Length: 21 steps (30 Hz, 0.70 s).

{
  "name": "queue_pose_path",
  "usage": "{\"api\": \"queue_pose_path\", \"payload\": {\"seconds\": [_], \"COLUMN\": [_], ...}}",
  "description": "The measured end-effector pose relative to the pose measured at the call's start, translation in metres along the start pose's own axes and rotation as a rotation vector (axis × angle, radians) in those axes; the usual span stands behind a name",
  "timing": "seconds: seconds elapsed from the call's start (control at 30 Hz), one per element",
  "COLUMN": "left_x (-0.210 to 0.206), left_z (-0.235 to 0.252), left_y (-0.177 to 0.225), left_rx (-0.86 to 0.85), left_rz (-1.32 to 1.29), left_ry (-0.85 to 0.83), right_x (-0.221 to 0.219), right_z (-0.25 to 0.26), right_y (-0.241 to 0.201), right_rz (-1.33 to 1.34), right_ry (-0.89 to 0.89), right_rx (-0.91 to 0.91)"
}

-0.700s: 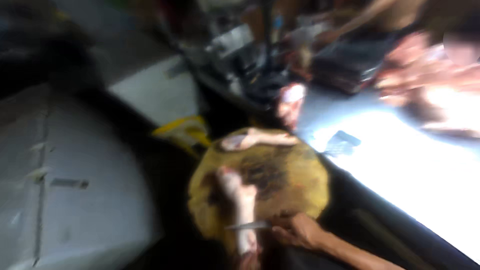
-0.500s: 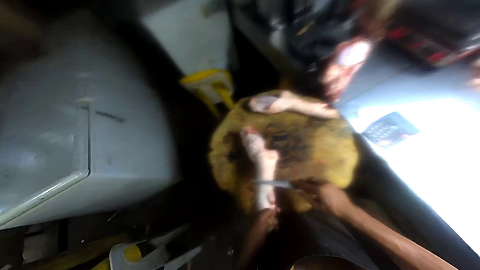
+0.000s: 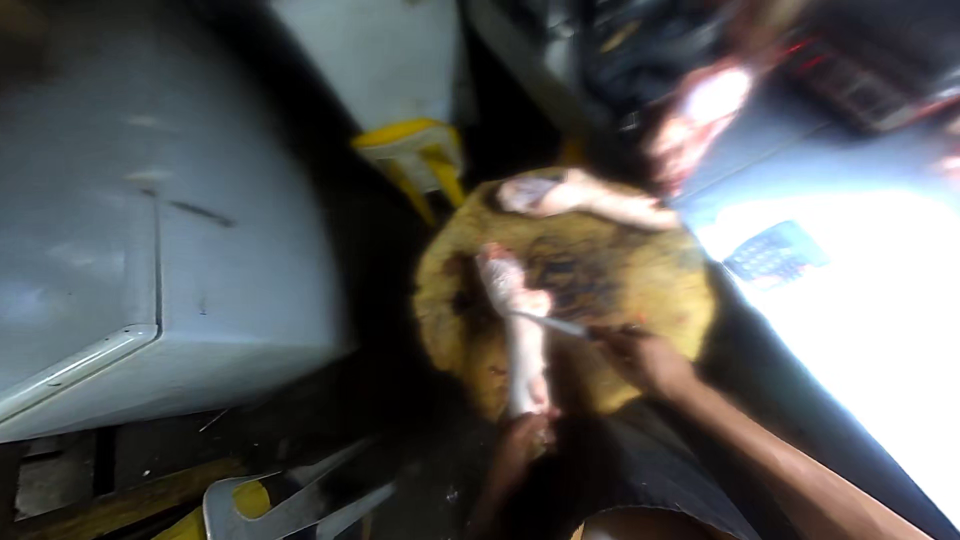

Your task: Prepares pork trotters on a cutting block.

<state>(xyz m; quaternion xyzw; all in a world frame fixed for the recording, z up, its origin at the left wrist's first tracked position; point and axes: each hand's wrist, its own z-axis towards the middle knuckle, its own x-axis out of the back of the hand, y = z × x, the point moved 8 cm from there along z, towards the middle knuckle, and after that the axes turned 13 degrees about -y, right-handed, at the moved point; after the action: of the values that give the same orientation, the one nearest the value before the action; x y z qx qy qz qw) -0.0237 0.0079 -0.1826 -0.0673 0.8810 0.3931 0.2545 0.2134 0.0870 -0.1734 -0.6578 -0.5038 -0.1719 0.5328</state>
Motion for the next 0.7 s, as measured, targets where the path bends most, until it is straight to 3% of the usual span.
{"api": "queue_pose_path", "payload": {"seconds": [0.17,0.37,0.5,0.7], "left_x": [-0.006,-0.004,-0.002,0.014], "left_z": [0.002,-0.002,-0.009,-0.015], "left_y": [-0.001,-0.007,-0.01,-0.027], "left_rx": [-0.044,-0.023,-0.031,0.017], "left_rz": [-0.127,-0.17,-0.234,-0.315], "left_ry": [-0.149,-0.155,-0.185,-0.115], "right_x": [-0.008,-0.007,-0.008,-0.001], "right_z": [-0.018,0.034,0.025,0.041], "right_y": [-0.04,0.004,-0.02,-0.022], "right_rz": [0.026,0.067,0.056,0.054], "right_ry": [-0.008,-0.01,-0.096,-0.173], "right_rx": [0.216,-0.109,-0.035,-0.102]}}
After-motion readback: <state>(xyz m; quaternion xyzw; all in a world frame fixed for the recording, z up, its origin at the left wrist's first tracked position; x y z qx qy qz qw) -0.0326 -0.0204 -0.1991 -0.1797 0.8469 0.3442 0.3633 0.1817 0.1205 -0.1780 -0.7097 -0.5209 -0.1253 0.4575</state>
